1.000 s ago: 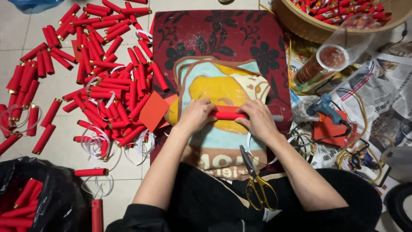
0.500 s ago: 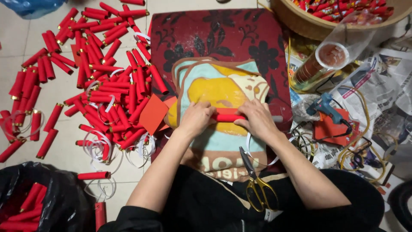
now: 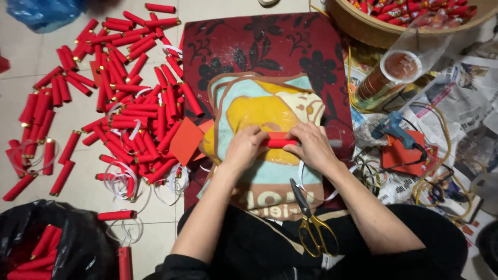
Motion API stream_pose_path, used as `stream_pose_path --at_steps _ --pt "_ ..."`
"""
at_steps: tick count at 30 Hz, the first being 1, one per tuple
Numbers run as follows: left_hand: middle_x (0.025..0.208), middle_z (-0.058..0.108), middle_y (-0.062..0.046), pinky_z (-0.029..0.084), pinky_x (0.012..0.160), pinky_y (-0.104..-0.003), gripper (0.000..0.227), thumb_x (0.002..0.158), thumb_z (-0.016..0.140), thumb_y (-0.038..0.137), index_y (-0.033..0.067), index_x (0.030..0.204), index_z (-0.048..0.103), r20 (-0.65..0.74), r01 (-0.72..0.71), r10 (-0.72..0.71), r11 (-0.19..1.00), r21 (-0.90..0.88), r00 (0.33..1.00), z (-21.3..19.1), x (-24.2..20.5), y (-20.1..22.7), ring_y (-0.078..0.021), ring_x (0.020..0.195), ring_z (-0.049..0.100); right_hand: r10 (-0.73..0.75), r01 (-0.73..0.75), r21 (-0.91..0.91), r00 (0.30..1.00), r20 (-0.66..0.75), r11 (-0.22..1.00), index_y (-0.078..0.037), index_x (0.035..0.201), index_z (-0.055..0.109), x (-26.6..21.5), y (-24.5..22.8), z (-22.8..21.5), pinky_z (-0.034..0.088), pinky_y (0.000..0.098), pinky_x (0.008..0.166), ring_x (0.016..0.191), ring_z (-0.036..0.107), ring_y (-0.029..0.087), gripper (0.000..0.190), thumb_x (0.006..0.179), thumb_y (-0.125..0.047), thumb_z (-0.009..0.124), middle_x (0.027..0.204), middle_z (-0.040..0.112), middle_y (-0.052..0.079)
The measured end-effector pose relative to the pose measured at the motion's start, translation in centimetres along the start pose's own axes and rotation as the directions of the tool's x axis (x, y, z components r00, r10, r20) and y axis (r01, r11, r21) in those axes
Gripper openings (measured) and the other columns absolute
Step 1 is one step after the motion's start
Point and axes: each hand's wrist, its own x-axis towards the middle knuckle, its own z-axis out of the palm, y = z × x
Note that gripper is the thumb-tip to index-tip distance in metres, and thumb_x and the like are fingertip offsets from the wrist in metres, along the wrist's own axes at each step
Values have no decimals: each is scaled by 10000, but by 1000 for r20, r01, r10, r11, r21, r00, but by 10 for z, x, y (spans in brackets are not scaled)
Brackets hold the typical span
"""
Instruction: Assembling firecrackers by wrapping red paper around tubes, applying glue, and attaching fuses.
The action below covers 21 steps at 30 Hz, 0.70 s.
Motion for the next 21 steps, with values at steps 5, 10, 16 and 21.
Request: stream_pose_path --at_steps 5,10,16,21 --pt "793 519 -33 468 675 -318 247 630 690 242 152 833 581 -41 -12 12 1000 4 999 -5 4 -6 -225 798 554 -32 33 8 995 -90 999 -196 912 584 -5 20 -20 387 327 707 888 517 199 336 651 -395 657 872 548 9" --pt "801 513 -26 481 670 -323 229 643 684 246 158 828 580 22 -3 3 1000 -4 1000 -9 4 -1 -223 796 559 -11 11 -74 1000 0 997 -164 878 612 -27 45 -28 423 324 716 782 571 210 237 688 -304 631 800 601 21" --pt "834 550 -23 497 689 -359 205 667 665 252 181 850 604 167 21 -19 1000 -10 986 -14 13 -4 -246 797 583 -83 79 -136 996 -23 987 -163 880 605 -27 55 -16 384 309 823 831 574 158 218 717 -308 612 820 604 -12" --pt "831 577 -12 508 690 -375 215 652 675 279 200 847 632 241 47 -47 999 5 969 -9 21 -9 -254 784 606 -37 42 -127 999 38 991 -134 919 608 -22 42 -29 381 336 836 874 569 179 239 717 -264 611 852 610 5"
